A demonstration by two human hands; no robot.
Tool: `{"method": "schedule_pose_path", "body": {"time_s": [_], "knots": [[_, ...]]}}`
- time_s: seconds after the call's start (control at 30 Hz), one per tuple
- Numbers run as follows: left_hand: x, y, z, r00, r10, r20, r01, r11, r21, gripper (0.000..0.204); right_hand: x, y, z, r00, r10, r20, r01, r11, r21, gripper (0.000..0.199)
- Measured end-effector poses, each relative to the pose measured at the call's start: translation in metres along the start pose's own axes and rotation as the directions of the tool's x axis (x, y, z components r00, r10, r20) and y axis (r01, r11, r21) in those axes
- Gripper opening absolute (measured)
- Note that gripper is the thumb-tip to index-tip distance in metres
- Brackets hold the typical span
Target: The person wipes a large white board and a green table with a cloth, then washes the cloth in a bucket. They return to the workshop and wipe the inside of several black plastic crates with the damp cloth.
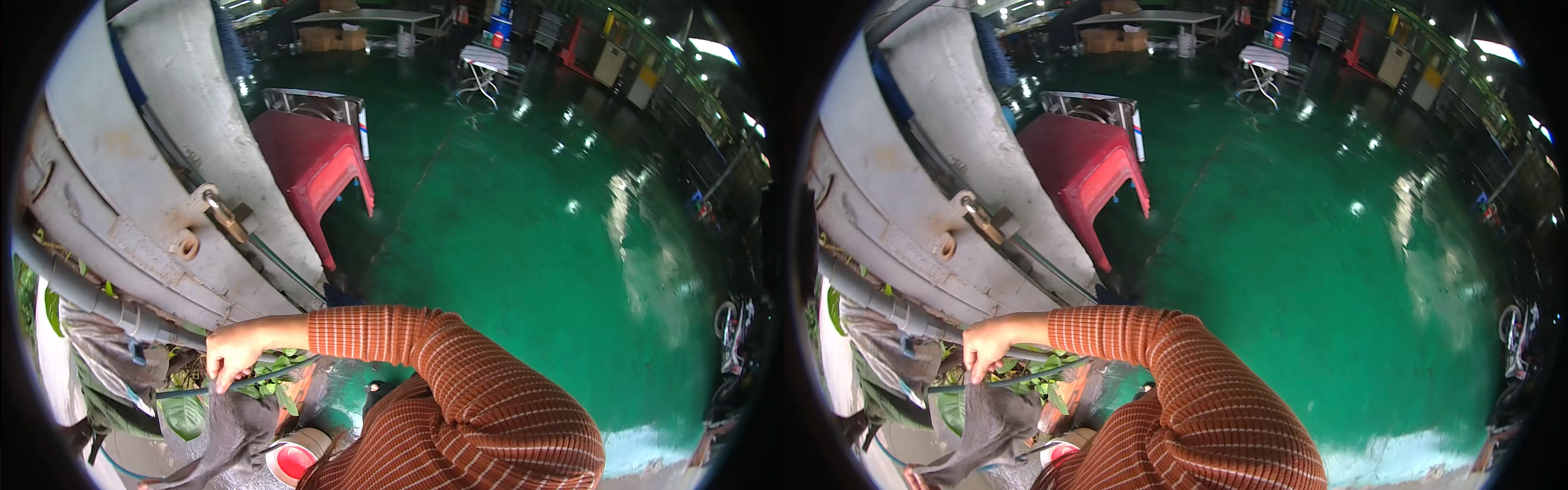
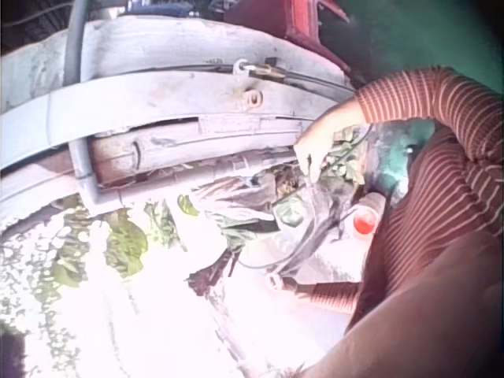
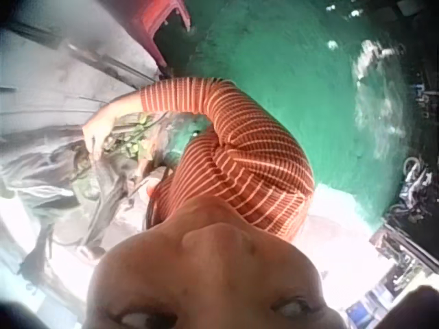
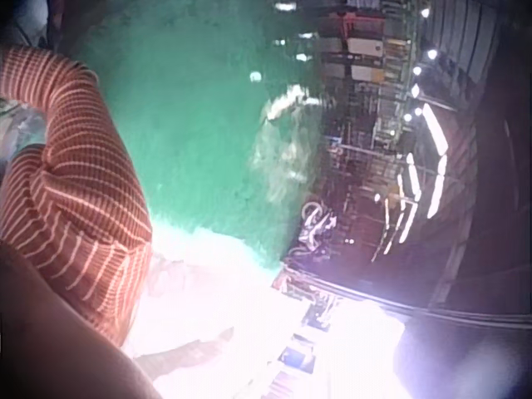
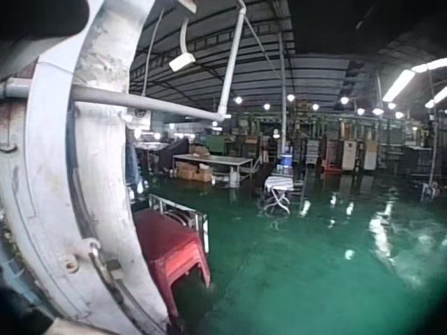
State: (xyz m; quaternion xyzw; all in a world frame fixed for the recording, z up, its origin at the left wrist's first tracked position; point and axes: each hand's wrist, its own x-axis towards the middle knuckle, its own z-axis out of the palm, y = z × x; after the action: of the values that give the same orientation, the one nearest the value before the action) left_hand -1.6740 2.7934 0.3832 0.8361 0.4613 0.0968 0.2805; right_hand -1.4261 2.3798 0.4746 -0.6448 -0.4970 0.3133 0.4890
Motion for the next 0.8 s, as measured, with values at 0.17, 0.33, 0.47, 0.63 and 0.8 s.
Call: {"method": "schedule_pose_path", "body": {"time_s": [0.17, 0.33, 0.47, 0.63, 0.8], "knots": [[-0.099, -0.003, 0.155, 0.854, 0.272, 0.443, -0.339, 0.938, 0.078, 0.032, -0.028, 0.053, 0.001, 0.969, 0.227, -0.101, -0.248, 0.885, -0.395, 0.032], [-0.188, -0.007, 0.233, 0.678, 0.262, 0.687, -0.454, 0.884, 0.111, 0.030, -0.111, 0.105, -0.006, 0.936, 0.317, -0.153, -0.341, 0.926, -0.162, 0.028], [-0.247, -0.021, 0.259, 0.629, 0.173, 0.758, -0.475, 0.857, 0.199, 0.029, -0.216, 0.176, 0.001, 0.926, 0.355, -0.126, -0.371, 0.918, -0.139, 0.019], [-0.280, -0.013, 0.276, 0.589, 0.128, 0.798, -0.541, 0.796, 0.272, 0.027, -0.373, 0.190, 0.008, 0.751, 0.637, -0.173, -0.602, 0.769, 0.216, 0.020], [-0.292, 0.052, 0.313, 0.532, 0.224, 0.816, -0.695, 0.667, 0.270, 0.025, -0.489, 0.203, 0.000, 0.728, 0.529, -0.437, -0.420, 0.847, 0.325, 0.025]]}}
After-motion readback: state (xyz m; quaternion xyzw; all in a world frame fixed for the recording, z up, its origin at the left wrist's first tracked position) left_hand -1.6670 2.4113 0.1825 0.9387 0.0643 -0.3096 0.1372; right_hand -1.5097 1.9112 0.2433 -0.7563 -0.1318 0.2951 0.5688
